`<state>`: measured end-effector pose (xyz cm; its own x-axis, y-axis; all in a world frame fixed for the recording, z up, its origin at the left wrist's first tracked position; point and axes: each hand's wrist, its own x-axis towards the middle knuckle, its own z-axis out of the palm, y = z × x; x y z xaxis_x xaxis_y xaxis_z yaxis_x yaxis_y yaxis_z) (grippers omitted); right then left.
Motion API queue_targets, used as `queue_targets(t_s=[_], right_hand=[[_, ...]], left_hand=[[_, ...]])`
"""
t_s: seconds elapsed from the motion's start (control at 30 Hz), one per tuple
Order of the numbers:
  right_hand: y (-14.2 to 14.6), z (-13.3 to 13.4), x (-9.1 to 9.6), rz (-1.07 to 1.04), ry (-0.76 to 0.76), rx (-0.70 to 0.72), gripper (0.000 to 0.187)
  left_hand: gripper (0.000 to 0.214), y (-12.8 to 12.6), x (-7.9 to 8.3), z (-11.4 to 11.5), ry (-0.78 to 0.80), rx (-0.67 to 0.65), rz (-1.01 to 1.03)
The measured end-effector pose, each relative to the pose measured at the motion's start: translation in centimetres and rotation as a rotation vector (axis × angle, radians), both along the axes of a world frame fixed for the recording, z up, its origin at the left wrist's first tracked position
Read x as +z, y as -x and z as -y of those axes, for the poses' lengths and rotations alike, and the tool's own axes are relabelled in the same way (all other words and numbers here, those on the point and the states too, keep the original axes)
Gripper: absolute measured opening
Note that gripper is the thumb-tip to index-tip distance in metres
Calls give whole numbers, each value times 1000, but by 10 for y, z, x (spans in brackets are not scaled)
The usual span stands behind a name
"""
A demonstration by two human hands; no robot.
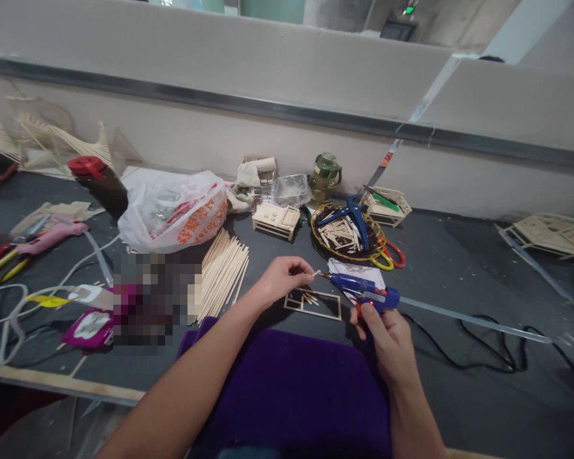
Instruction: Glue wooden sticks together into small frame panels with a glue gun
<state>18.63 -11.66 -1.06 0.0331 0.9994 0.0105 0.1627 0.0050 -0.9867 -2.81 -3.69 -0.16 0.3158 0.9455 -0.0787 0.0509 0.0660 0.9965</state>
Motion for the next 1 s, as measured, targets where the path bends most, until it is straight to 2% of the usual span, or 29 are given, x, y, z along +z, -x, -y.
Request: queue_targets(t_s=[0.5,0.63,0.77,0.87,1.0], right_hand=[[-1,0,-3,-11,-2,-11,31],[-2,-1,-3,74,-1,-36,32],[-9,0,-1,202,3,-50,31],[-20,-2,2,139,38,-87,33],[-41,-8,5,30,181,-203,40]], left_hand=[[17,1,-3,-1,30,-9,12],[19,0,-1,-1,19,-11,4],[14,0,2,1,-24,3,-69],[12,0,1,0,-92,10,-156],[13,2,-4,-2,-215,13,-299]])
